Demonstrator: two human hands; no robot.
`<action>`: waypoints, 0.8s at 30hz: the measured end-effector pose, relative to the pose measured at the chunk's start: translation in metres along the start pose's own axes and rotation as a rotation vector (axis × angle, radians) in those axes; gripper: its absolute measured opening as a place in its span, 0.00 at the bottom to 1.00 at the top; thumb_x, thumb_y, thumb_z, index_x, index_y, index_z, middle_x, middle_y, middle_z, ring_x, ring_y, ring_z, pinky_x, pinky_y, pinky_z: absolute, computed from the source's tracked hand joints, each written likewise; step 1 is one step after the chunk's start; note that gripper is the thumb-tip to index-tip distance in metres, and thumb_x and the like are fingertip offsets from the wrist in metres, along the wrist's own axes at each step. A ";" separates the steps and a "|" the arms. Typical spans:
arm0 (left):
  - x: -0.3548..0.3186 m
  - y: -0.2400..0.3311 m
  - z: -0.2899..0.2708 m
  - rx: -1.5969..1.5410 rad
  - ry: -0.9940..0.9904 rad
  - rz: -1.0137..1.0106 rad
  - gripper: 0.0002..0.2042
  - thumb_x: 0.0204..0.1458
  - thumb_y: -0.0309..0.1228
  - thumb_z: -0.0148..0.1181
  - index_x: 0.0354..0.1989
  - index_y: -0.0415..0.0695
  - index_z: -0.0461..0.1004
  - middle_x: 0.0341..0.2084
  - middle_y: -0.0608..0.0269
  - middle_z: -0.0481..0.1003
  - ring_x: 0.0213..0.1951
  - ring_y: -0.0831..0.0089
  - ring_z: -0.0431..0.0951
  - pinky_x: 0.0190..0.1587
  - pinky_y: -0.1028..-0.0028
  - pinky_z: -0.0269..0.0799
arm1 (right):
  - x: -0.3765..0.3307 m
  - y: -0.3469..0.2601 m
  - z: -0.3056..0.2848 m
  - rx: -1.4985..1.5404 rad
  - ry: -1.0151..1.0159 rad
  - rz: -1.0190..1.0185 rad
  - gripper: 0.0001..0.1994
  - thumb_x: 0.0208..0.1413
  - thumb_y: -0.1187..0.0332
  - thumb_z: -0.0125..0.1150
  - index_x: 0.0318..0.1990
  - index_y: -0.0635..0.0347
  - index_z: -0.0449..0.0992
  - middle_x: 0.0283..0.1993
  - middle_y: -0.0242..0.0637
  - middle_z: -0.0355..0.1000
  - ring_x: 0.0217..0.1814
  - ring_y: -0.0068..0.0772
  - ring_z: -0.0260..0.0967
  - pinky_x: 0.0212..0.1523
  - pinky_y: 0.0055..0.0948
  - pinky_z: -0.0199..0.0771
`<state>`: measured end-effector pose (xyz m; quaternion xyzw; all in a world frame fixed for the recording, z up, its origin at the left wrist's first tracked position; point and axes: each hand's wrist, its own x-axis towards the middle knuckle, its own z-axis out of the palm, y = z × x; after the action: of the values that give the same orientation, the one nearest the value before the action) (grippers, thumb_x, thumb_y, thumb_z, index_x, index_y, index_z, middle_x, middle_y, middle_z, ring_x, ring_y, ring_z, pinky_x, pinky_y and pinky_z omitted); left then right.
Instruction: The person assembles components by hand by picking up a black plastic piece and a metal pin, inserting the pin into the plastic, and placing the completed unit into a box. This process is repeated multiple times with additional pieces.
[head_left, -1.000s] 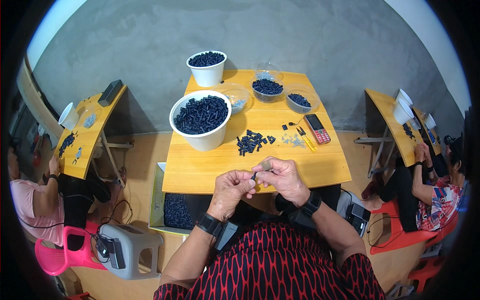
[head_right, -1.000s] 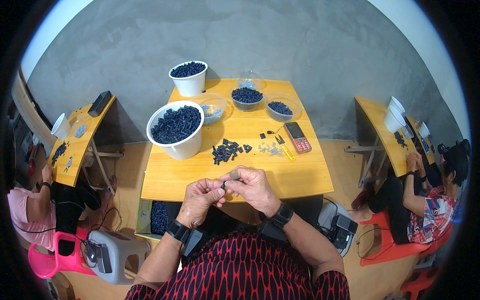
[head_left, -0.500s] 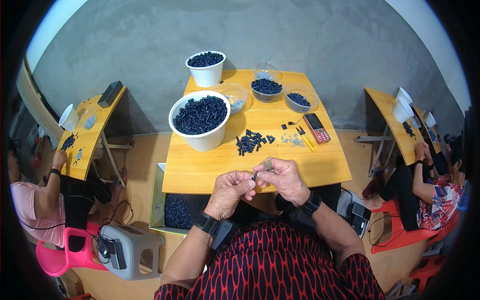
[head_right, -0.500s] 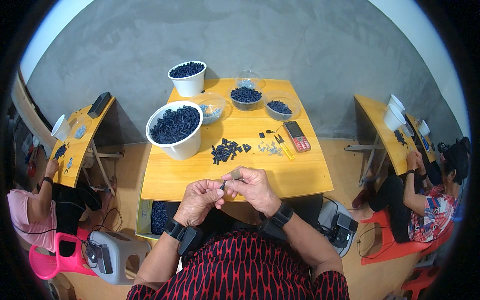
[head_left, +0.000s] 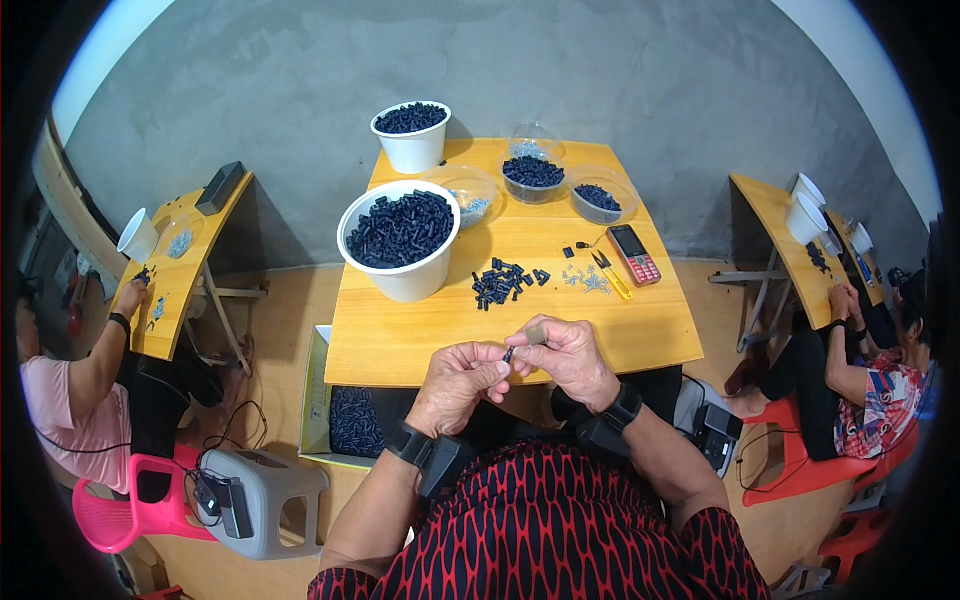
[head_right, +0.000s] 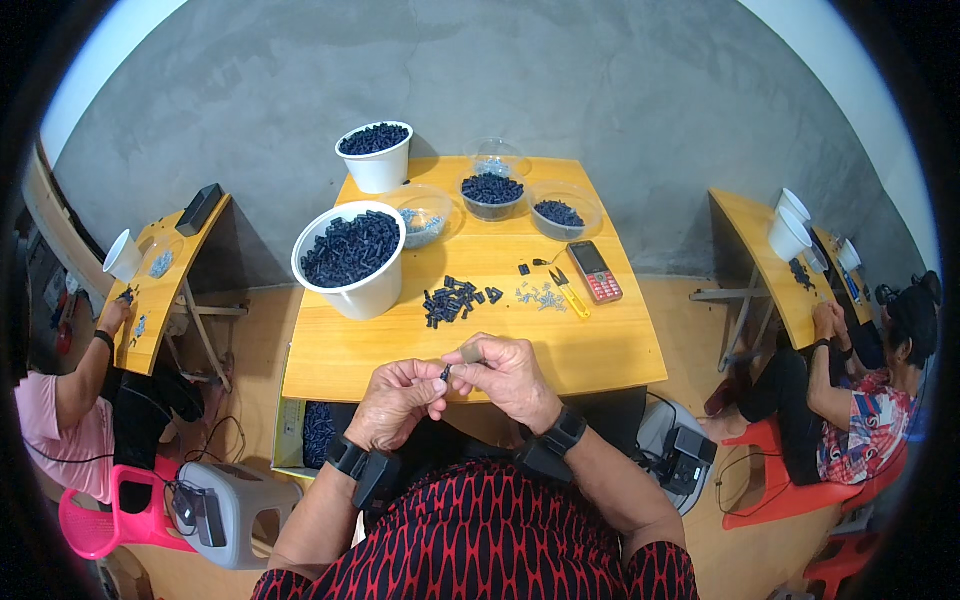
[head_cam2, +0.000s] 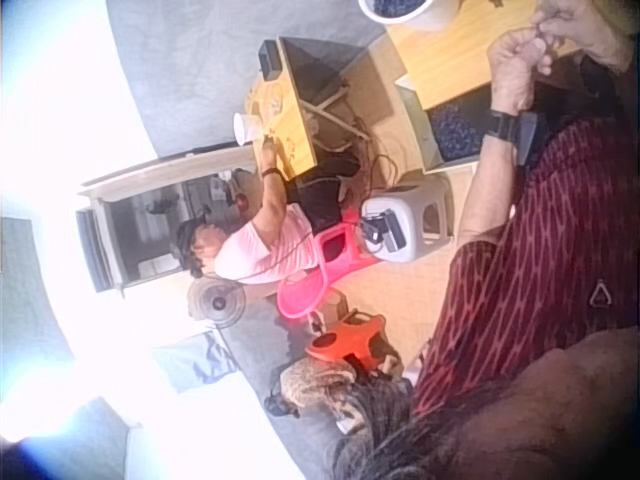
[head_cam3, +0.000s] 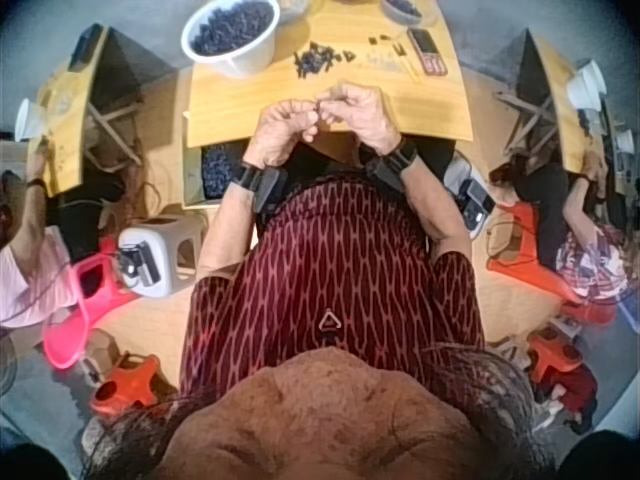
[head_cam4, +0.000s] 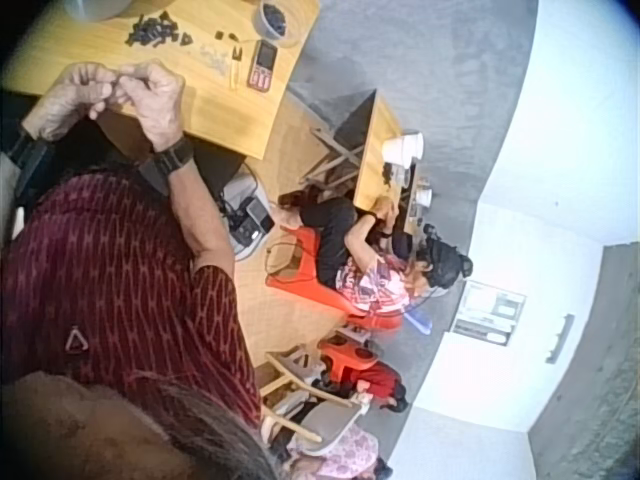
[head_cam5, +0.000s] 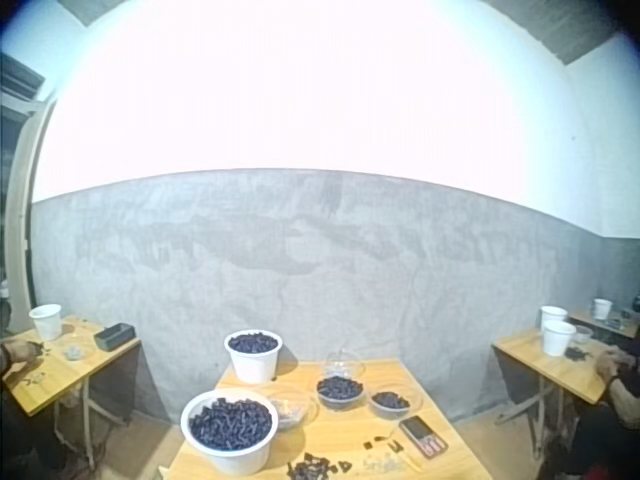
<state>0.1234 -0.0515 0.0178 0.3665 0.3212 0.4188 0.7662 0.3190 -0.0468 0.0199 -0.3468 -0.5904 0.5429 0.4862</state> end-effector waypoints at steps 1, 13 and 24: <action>0.000 0.000 0.000 0.003 -0.007 0.001 0.07 0.54 0.21 0.62 0.40 0.36 0.75 0.28 0.60 0.79 0.23 0.80 0.76 0.26 0.81 0.74 | 0.000 0.000 0.000 0.004 0.004 -0.005 0.02 0.57 0.80 0.59 0.33 0.71 0.76 0.36 0.37 0.74 0.32 0.20 0.74 0.34 0.20 0.76; 0.000 -0.003 0.003 0.147 0.040 0.044 0.05 0.54 0.21 0.61 0.37 0.35 0.75 0.29 0.58 0.78 0.24 0.78 0.76 0.27 0.80 0.75 | -0.008 0.002 0.006 -0.112 -0.009 -0.067 0.03 0.56 0.82 0.58 0.31 0.71 0.75 0.36 0.37 0.73 0.30 0.19 0.73 0.32 0.19 0.75; 0.004 -0.009 -0.002 0.049 0.051 -0.016 0.04 0.54 0.22 0.60 0.37 0.37 0.74 0.29 0.60 0.78 0.26 0.77 0.77 0.28 0.79 0.74 | -0.015 -0.001 0.004 0.022 0.014 0.024 0.10 0.57 0.81 0.59 0.46 0.70 0.75 0.40 0.36 0.74 0.38 0.22 0.75 0.39 0.21 0.79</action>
<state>0.1269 -0.0510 0.0085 0.3719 0.3538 0.4141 0.7517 0.3198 -0.0617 0.0178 -0.3520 -0.5770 0.5528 0.4875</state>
